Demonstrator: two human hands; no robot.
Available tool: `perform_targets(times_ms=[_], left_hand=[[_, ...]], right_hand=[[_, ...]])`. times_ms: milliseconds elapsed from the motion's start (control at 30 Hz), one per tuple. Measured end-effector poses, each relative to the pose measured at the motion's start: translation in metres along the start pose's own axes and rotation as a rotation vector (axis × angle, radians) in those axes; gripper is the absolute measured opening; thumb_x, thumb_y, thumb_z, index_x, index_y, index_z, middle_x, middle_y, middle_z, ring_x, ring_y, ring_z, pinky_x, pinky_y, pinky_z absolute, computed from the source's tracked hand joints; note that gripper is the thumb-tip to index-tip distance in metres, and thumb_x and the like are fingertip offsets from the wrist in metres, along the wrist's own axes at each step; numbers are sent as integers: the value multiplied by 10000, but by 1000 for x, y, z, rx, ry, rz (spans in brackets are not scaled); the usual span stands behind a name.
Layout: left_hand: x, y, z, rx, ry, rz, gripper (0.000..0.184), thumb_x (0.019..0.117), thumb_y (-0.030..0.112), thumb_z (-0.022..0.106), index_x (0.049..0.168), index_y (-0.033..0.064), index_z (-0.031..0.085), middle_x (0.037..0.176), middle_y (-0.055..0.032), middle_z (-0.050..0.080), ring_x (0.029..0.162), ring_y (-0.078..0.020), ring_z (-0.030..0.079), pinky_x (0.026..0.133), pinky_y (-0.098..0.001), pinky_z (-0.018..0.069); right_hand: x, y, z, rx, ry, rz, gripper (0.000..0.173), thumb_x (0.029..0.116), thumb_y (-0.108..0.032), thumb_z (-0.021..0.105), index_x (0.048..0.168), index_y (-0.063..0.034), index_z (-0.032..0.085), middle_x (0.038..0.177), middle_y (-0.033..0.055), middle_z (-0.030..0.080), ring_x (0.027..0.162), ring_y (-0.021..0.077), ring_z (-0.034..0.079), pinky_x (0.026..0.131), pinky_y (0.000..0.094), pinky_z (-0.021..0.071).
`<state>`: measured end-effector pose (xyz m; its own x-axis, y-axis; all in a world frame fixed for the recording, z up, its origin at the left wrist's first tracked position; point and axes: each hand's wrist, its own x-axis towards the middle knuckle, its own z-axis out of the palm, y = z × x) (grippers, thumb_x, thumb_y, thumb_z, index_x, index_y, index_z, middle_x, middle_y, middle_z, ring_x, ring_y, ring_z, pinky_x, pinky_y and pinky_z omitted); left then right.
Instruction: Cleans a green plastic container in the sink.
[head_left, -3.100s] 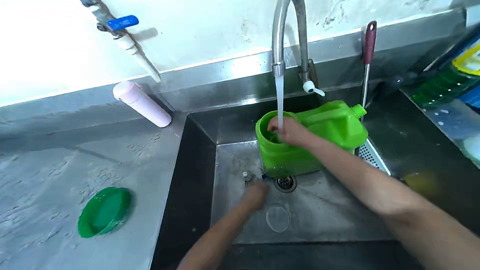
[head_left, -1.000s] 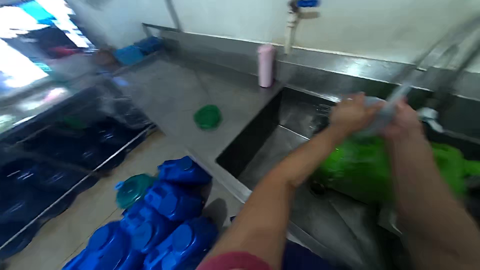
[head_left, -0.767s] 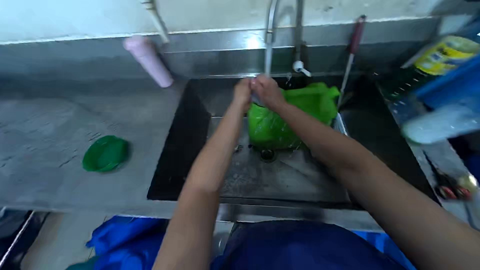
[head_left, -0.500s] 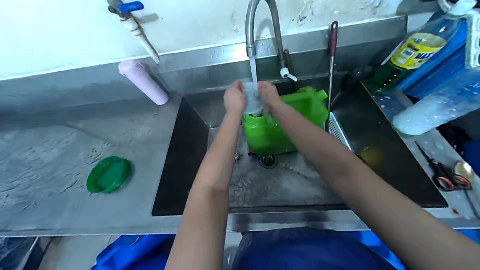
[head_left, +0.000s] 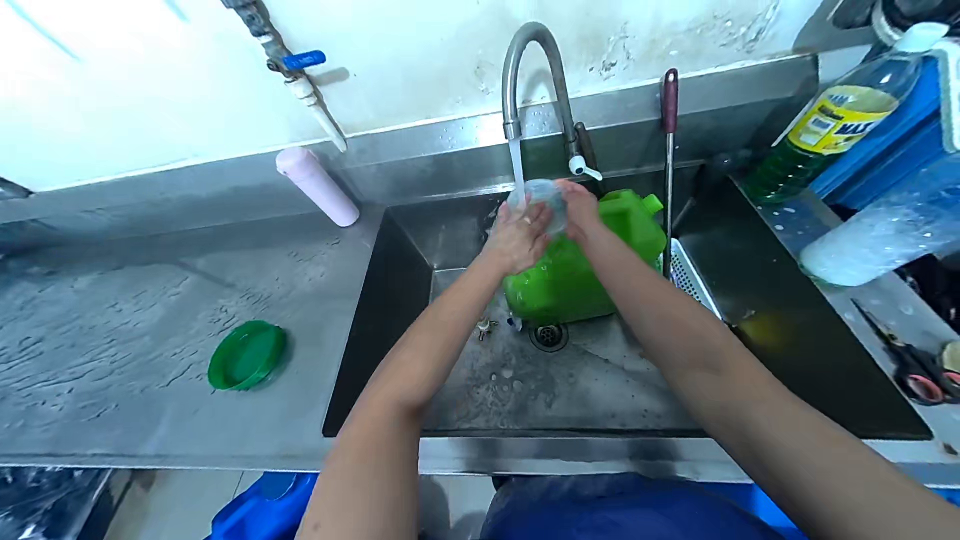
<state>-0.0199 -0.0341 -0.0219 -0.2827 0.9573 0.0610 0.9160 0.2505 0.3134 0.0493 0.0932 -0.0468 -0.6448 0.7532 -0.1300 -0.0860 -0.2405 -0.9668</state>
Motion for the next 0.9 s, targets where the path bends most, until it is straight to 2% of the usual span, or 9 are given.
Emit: perform_targets(times_ms=[133, 267, 300, 367, 433, 600, 733, 800, 900], left_hand=[[8, -6, -1, -71, 37, -307, 568, 1109, 264, 335, 1599, -18, 278, 1712, -201, 133, 1588, -415, 24, 1228, -672, 38], [-13, 3, -3, 74, 153, -44, 447, 1077, 287, 451, 1434, 62, 598, 1673, -161, 302, 1578, -440, 92, 1191, -736, -11], [-17, 4, -10, 23, 274, -55, 391, 1057, 265, 506, 1314, 27, 680, 1654, -193, 328, 1565, -450, 154, 1201, -727, 55], [-23, 11, -29, -241, 485, -211, 414, 1025, 146, 566, 1370, -81, 587, 1565, -298, 394, 1443, -455, 404, 1165, -594, 355], [-25, 14, -40, -645, 600, -441, 491, 1017, 47, 501, 1492, -65, 446, 1463, -307, 491, 1324, -407, 519, 1085, -523, 446], [-2, 14, 8, -1394, 755, -775, 366, 1047, 10, 379, 1404, -29, 452, 1176, -183, 586, 933, -216, 601, 820, -398, 532], [37, 22, 7, -880, 477, -685, 310, 1052, 34, 462, 1314, -59, 598, 1263, -281, 633, 1179, -373, 603, 1010, -550, 464], [36, 27, -30, -596, 364, -612, 334, 1043, 68, 483, 1337, 1, 625, 1267, -268, 653, 1208, -410, 616, 1019, -597, 464], [5, 23, -52, -706, 481, -539, 322, 1062, 83, 500, 1342, -52, 583, 1231, -263, 660, 1119, -337, 649, 992, -507, 495]], right_hand=[[-24, -4, 29, -56, -55, -26, 399, 1100, -82, 402, 1486, -5, 469, 1421, 226, 545, 1215, 281, 586, 1003, 442, 492], [-12, 13, 29, 320, -41, 99, 371, 1109, -99, 379, 1468, -25, 444, 1321, 138, 585, 1112, 172, 602, 943, 354, 511], [-9, 19, 27, 452, -90, 122, 361, 1116, -123, 361, 1462, -40, 420, 1265, 113, 592, 1069, 157, 615, 921, 344, 530], [-9, 28, 32, 568, -232, 169, 304, 1127, -209, 334, 1373, -74, 452, 1124, 75, 626, 966, 140, 648, 841, 316, 571], [-4, 25, 42, 286, -311, 188, 347, 1133, -256, 319, 1346, -54, 505, 1132, 88, 634, 960, 140, 630, 822, 298, 549], [5, -52, 34, -710, -361, -135, 363, 1047, -167, 558, 1354, 22, 596, 1316, 286, 612, 1223, 417, 596, 1038, 611, 449], [-48, -41, 17, -645, -92, -456, 459, 1044, -11, 431, 1497, 67, 436, 1514, 317, 438, 1367, 443, 495, 1122, 549, 428], [-43, 3, 6, -304, 49, -304, 443, 1097, -58, 346, 1527, 41, 380, 1481, 268, 492, 1300, 342, 561, 1069, 468, 479], [-29, 25, 23, -44, -86, 29, 413, 1133, -201, 359, 1502, -27, 422, 1310, 234, 579, 1046, 283, 632, 855, 430, 546]])
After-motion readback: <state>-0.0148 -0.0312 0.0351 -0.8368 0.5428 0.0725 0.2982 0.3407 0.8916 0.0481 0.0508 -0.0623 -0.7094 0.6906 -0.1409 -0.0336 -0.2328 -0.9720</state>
